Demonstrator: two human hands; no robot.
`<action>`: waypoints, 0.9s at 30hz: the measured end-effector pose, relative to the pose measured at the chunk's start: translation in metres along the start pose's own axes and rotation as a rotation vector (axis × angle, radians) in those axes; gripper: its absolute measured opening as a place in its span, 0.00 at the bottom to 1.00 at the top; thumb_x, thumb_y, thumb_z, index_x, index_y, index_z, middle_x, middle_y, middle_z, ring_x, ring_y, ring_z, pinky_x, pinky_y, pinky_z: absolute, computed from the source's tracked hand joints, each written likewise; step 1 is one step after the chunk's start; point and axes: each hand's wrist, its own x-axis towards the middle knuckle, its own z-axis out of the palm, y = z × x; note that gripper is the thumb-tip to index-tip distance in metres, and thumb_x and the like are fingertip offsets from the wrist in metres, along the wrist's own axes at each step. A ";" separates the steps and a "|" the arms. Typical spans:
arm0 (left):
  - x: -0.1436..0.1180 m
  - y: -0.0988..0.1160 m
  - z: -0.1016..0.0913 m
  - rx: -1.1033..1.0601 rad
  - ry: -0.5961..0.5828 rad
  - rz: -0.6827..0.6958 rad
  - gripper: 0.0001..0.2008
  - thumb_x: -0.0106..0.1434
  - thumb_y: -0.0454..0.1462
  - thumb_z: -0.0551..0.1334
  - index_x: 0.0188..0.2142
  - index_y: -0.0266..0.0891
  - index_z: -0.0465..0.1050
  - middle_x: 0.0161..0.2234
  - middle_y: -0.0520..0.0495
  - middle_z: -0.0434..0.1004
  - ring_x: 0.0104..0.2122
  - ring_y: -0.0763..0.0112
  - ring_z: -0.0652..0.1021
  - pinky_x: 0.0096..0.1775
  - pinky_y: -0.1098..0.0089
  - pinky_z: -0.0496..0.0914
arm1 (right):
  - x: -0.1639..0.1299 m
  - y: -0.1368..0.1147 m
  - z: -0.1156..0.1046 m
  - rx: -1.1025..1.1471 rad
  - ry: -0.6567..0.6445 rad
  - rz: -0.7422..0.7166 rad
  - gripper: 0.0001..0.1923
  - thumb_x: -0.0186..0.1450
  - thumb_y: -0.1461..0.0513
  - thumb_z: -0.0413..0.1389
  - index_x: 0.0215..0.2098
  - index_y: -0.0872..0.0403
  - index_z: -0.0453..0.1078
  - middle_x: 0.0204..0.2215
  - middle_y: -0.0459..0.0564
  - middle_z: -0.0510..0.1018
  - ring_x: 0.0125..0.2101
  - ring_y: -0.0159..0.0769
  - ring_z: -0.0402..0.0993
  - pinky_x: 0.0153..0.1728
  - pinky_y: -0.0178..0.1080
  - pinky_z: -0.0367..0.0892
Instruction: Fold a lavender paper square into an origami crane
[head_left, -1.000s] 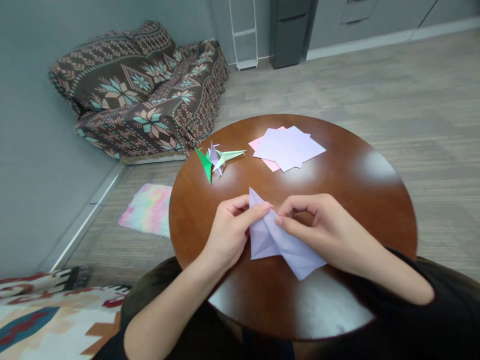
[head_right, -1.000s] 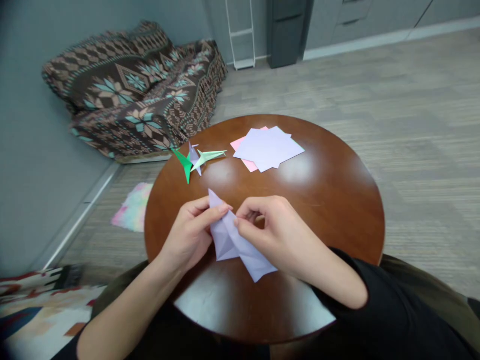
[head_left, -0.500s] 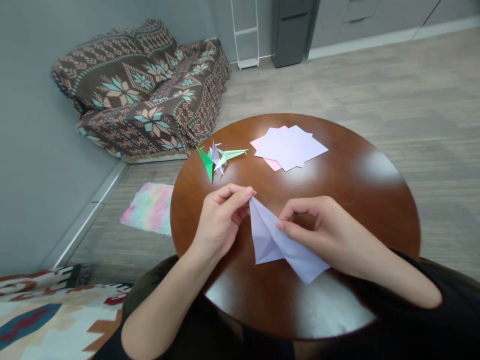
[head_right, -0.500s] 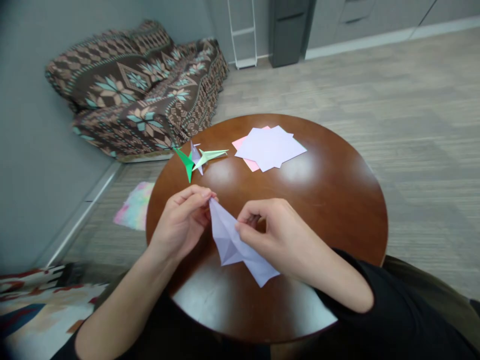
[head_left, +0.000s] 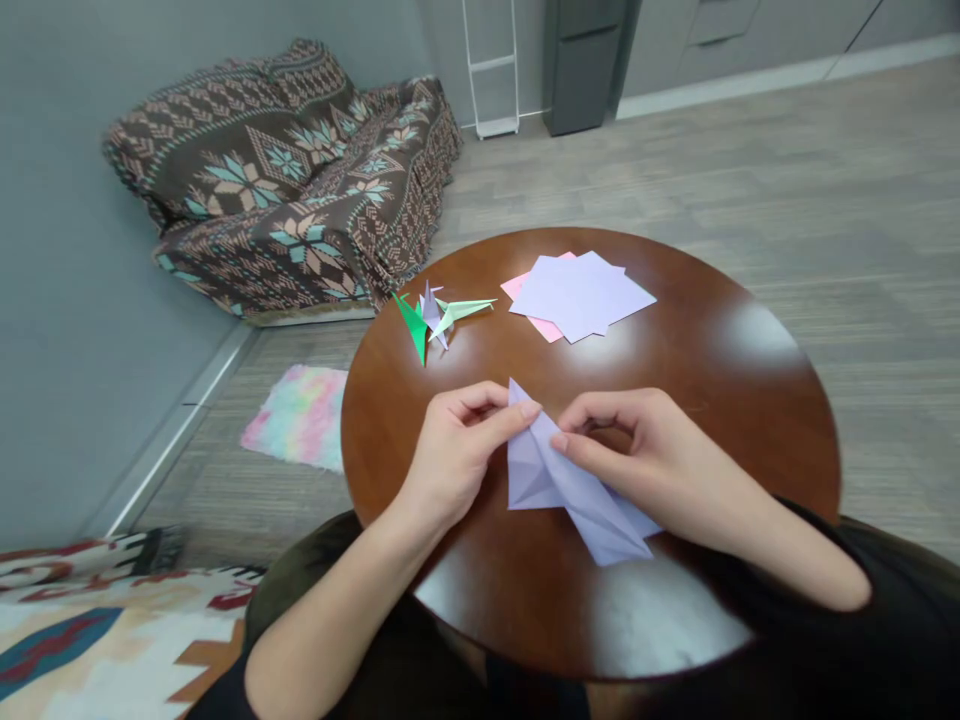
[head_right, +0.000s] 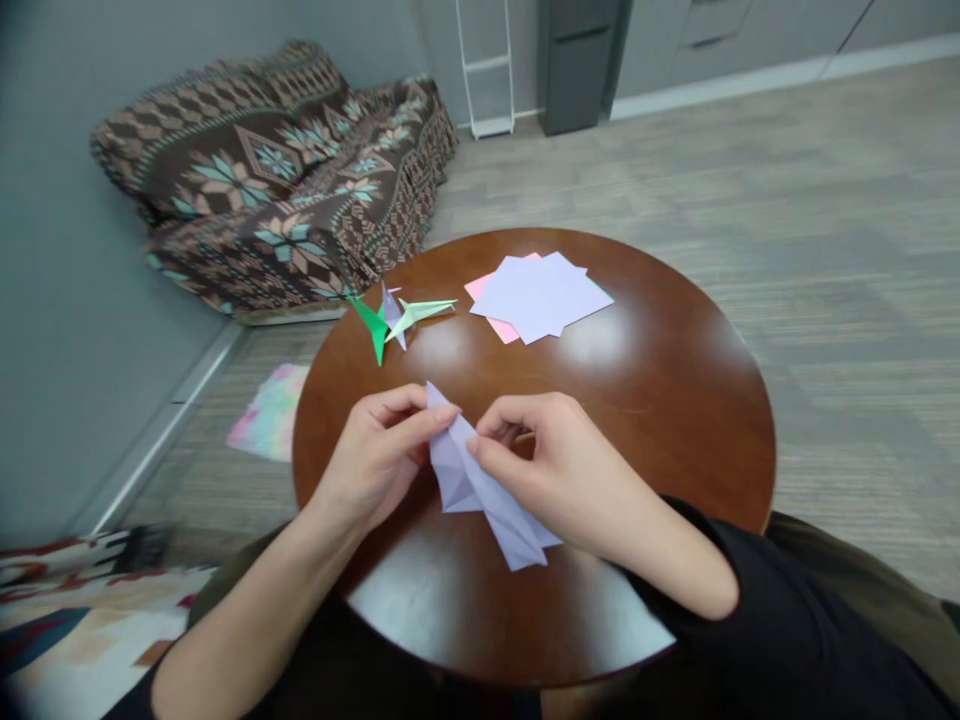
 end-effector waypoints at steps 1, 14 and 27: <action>0.000 0.000 0.000 -0.005 -0.002 0.000 0.08 0.57 0.37 0.75 0.26 0.37 0.80 0.25 0.52 0.77 0.26 0.78 0.73 0.32 0.74 0.67 | 0.001 0.001 0.000 0.009 0.003 -0.012 0.09 0.67 0.62 0.59 0.30 0.56 0.76 0.24 0.44 0.79 0.26 0.30 0.72 0.26 0.31 0.62; -0.001 0.003 0.004 -0.118 0.001 -0.034 0.07 0.57 0.37 0.75 0.27 0.36 0.81 0.27 0.49 0.79 0.28 0.75 0.76 0.34 0.74 0.69 | 0.001 -0.001 0.001 0.039 0.045 -0.033 0.07 0.67 0.64 0.61 0.30 0.56 0.77 0.26 0.46 0.81 0.28 0.34 0.76 0.30 0.33 0.69; -0.001 0.003 0.005 -0.106 0.002 -0.009 0.06 0.57 0.36 0.74 0.28 0.36 0.84 0.28 0.48 0.81 0.28 0.75 0.76 0.34 0.74 0.70 | 0.000 0.000 0.000 0.044 0.066 -0.022 0.07 0.65 0.64 0.62 0.28 0.56 0.77 0.25 0.45 0.81 0.27 0.33 0.77 0.28 0.32 0.69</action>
